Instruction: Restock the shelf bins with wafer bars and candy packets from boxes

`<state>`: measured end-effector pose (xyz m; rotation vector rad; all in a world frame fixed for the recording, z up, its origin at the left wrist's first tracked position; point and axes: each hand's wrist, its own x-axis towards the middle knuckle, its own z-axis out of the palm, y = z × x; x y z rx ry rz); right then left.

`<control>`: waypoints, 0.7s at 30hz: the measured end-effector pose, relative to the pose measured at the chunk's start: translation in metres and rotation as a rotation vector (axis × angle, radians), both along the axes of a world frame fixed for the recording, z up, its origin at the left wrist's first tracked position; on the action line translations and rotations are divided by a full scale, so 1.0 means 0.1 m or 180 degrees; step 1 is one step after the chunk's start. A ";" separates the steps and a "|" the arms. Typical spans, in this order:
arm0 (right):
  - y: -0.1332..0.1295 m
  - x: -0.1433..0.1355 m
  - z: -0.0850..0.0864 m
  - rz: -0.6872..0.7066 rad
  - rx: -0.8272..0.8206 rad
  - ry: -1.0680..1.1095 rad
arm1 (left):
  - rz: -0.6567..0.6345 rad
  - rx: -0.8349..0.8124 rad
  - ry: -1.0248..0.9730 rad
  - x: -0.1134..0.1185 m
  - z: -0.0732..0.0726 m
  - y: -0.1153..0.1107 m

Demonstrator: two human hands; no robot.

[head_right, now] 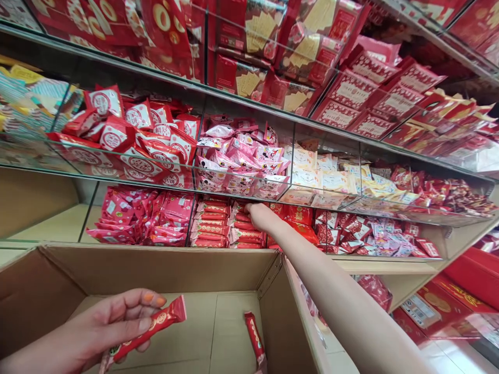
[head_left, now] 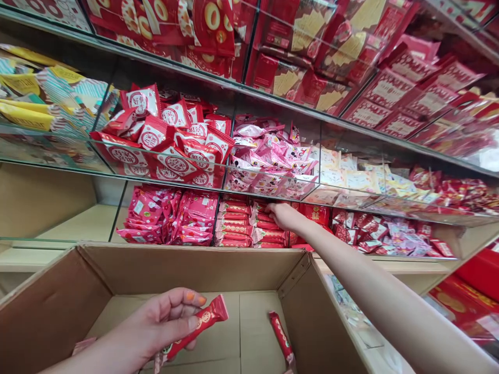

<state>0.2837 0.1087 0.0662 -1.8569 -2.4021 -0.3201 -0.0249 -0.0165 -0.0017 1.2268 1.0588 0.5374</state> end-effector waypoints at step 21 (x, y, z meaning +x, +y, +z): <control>0.26 -0.09 -0.01 0.0019 0.0262 0.0191 | -0.0063 -0.0023 -0.0182 -0.05 -0.16 0.08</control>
